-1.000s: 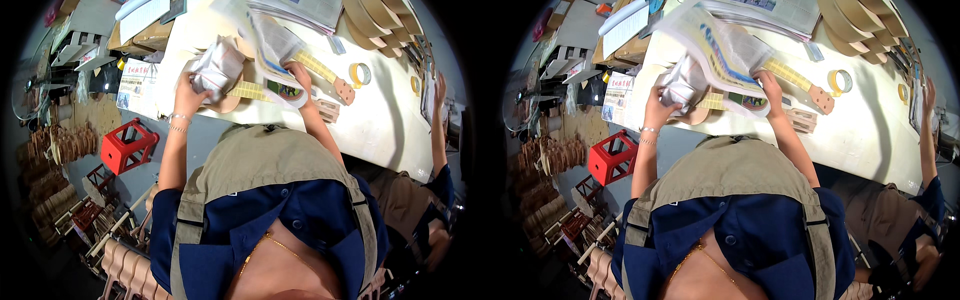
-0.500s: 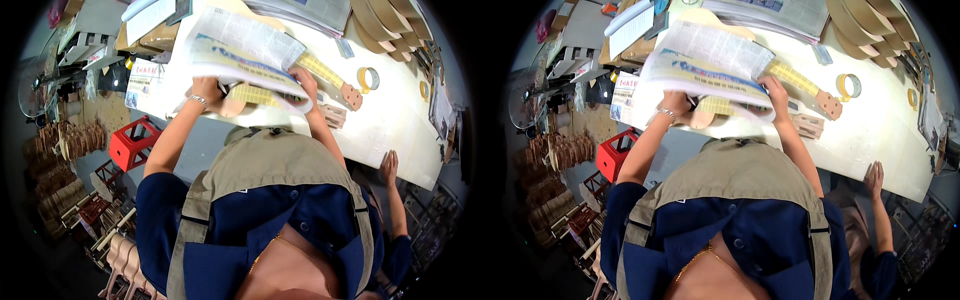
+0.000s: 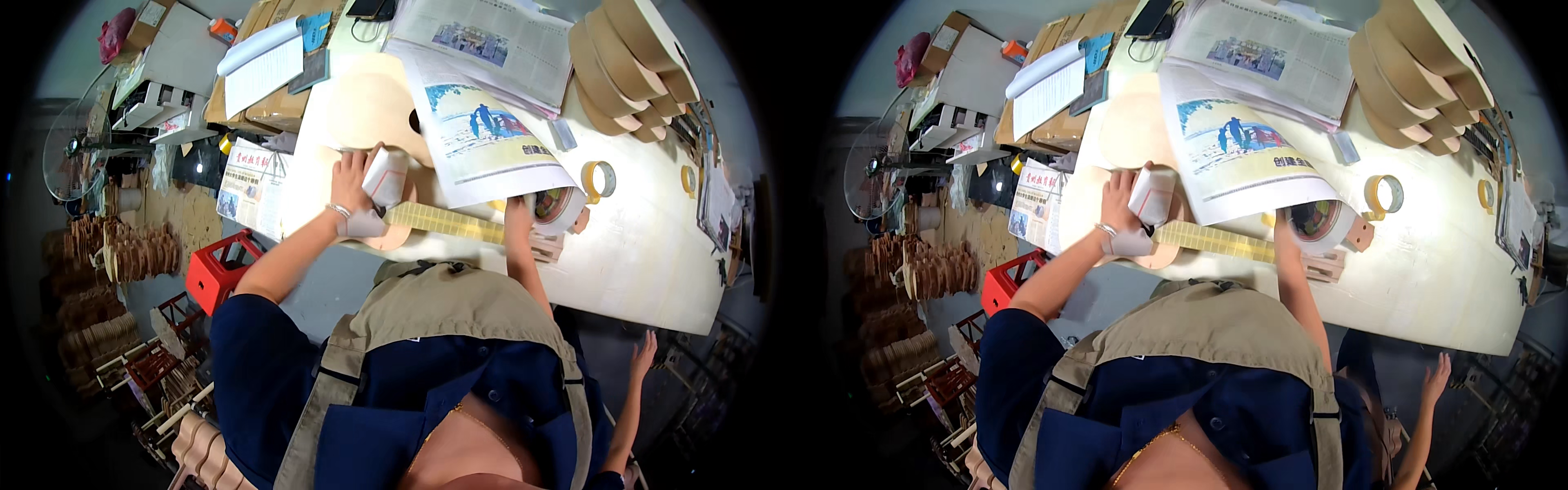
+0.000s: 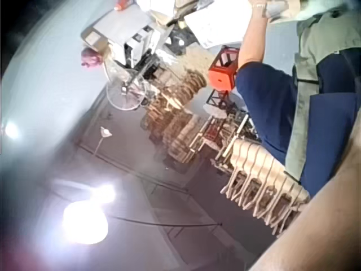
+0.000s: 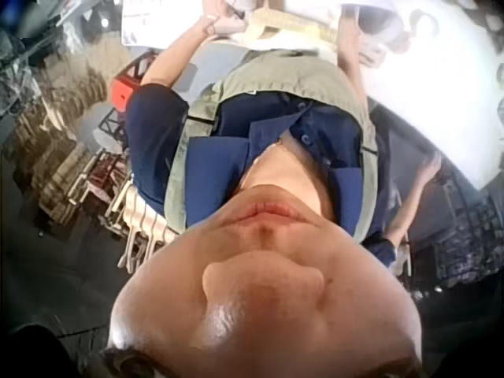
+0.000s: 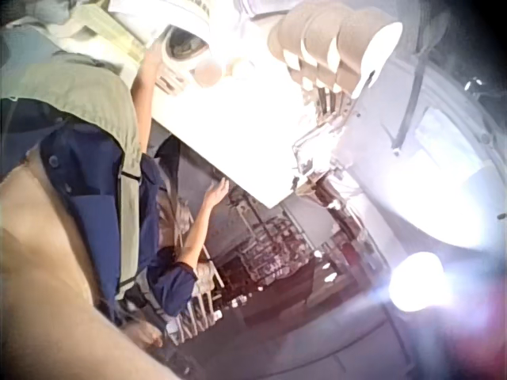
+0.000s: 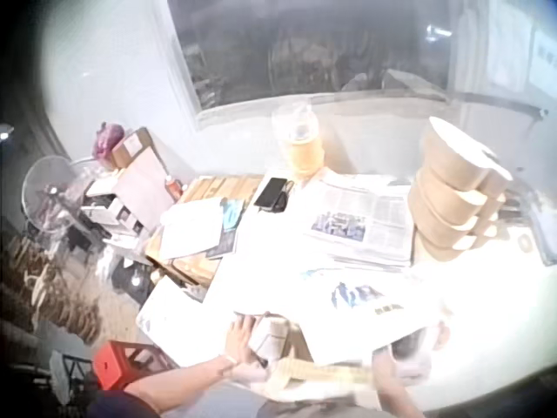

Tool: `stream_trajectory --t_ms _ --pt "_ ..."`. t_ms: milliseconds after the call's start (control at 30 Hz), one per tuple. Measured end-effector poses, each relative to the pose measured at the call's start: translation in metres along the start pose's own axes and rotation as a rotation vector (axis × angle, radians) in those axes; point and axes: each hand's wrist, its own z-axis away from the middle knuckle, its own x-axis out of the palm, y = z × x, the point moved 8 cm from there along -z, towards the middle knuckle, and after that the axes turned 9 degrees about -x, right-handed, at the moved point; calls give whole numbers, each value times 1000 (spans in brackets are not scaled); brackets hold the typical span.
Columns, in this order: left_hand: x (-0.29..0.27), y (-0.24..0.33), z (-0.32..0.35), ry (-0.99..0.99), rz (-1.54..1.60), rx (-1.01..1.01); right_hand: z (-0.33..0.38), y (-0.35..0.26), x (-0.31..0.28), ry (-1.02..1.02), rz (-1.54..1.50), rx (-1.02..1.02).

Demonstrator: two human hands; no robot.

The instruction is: The person applies yellow masking tape to the fretboards of unfinished acoustic guitar bodies. They retrieve guitar bodies from a nearby rack, place them on a workbench, and apply tape along the necks. The person also handles a roll of tape and a utility knife during the process.

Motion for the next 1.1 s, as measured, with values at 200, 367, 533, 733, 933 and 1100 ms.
stream_trajectory --t_ms 200,367,533,733,933,1100 --pt "-2 -17 -3 -288 390 -38 -9 -52 -20 246 -573 0" --pt "-58 28 6 -367 533 296 -13 10 2 219 -633 -251" --pt "-43 5 31 -481 418 219 -7 -19 -11 146 -588 -191" --pt "-39 5 9 -269 152 95 -9 -11 -3 110 -648 -114" --pt "27 17 14 -49 -139 120 -9 -14 -2 75 -599 -188" --pt "15 0 18 -674 403 -57 -8 -7 0 80 -624 -155"
